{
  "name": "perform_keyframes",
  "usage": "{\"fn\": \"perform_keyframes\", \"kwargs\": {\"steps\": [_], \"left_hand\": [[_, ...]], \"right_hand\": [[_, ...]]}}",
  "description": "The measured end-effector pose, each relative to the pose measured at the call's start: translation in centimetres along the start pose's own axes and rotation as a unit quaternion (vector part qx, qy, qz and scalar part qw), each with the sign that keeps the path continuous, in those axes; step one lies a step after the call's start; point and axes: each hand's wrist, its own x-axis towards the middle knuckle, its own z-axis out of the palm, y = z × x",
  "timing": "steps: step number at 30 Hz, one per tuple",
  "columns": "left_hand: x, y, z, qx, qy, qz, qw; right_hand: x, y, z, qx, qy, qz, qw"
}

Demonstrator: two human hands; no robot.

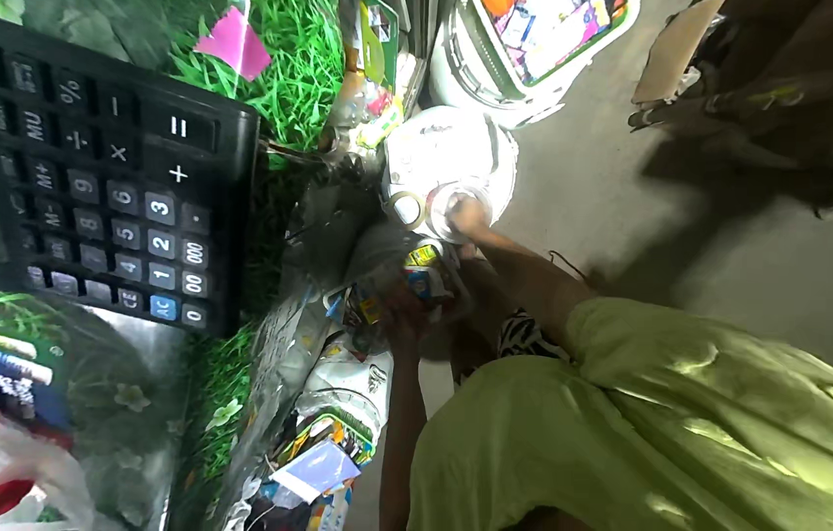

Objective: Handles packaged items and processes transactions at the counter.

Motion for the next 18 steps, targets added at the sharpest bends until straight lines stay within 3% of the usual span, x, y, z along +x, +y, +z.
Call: {"fn": "perform_keyframes", "kwargs": {"steps": [3, 9, 18], "left_hand": [[0.0, -0.4, 0.1, -0.007, 0.000, -0.024, 1.000], [-0.7, -1.7, -0.2, -0.007, 0.010, -0.020, 1.000], [-1.7, -1.6, 0.2, -0.028, 0.017, -0.040, 0.999]], "right_hand": [[1.1, -0.8, 1.3, -0.078, 0.006, 0.001, 0.997], [2.1, -0.5, 2.4, -0.118, 0.010, -0.017, 0.993], [1.0, -1.0, 1.5, -0.158, -0.065, -0.042, 0.984]]}}
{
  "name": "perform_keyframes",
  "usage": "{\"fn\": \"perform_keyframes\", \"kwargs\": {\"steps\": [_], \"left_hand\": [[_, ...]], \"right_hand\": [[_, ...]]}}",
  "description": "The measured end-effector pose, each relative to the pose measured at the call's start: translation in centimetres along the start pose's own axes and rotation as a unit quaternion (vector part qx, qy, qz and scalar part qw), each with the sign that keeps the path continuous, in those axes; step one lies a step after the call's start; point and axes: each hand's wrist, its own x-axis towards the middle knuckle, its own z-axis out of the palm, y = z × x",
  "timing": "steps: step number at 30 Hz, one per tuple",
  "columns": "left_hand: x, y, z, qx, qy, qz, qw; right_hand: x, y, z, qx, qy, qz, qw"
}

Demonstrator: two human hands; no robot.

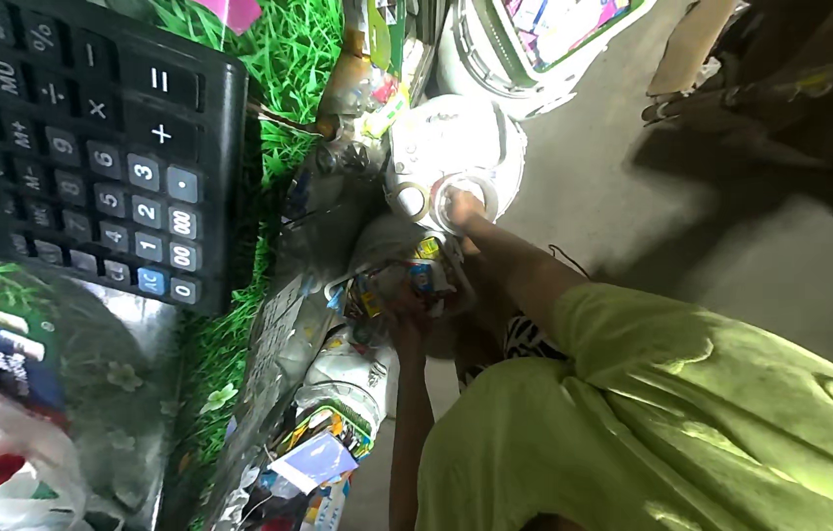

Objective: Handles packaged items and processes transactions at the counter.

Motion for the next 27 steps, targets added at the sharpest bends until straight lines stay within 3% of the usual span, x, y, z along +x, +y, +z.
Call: {"fn": "perform_keyframes", "kwargs": {"steps": [3, 7, 12, 16, 18, 21, 24, 27], "left_hand": [[-0.7, 0.5, 0.1, 0.011, 0.003, 0.008, 1.000], [-2.0, 0.4, 0.0, 0.019, 0.022, 0.010, 1.000], [-4.2, -0.8, -1.1, 0.012, 0.047, 0.012, 0.999], [-6.8, -1.7, -2.3, 0.031, 0.035, 0.044, 0.998], [-7.6, -2.6, -2.8, 0.008, 0.020, 0.071, 0.997], [-9.3, -3.2, -3.7, -0.024, -0.042, 0.122, 0.991], [-12.8, -2.7, -3.9, -0.013, -0.034, 0.126, 0.991], [-15.0, -8.9, -6.2, -0.049, -0.030, 0.147, 0.987]], "right_hand": [[-0.2, -1.0, -0.6, -0.023, -0.024, 0.024, 0.999], [0.9, 0.0, -0.4, -0.042, -0.045, -0.018, 0.998], [-0.8, 1.9, -1.5, 0.162, -0.025, -0.071, 0.984], [-7.3, 1.8, -4.3, 0.410, -0.106, -0.071, 0.903], [-10.3, 1.9, -5.3, 0.469, -0.127, -0.098, 0.869], [-15.5, 2.0, -6.4, 0.498, -0.135, -0.160, 0.841], [-21.5, 1.7, -6.8, 0.503, -0.124, -0.212, 0.829], [-26.4, 1.5, -6.1, 0.489, -0.123, -0.250, 0.827]]}}
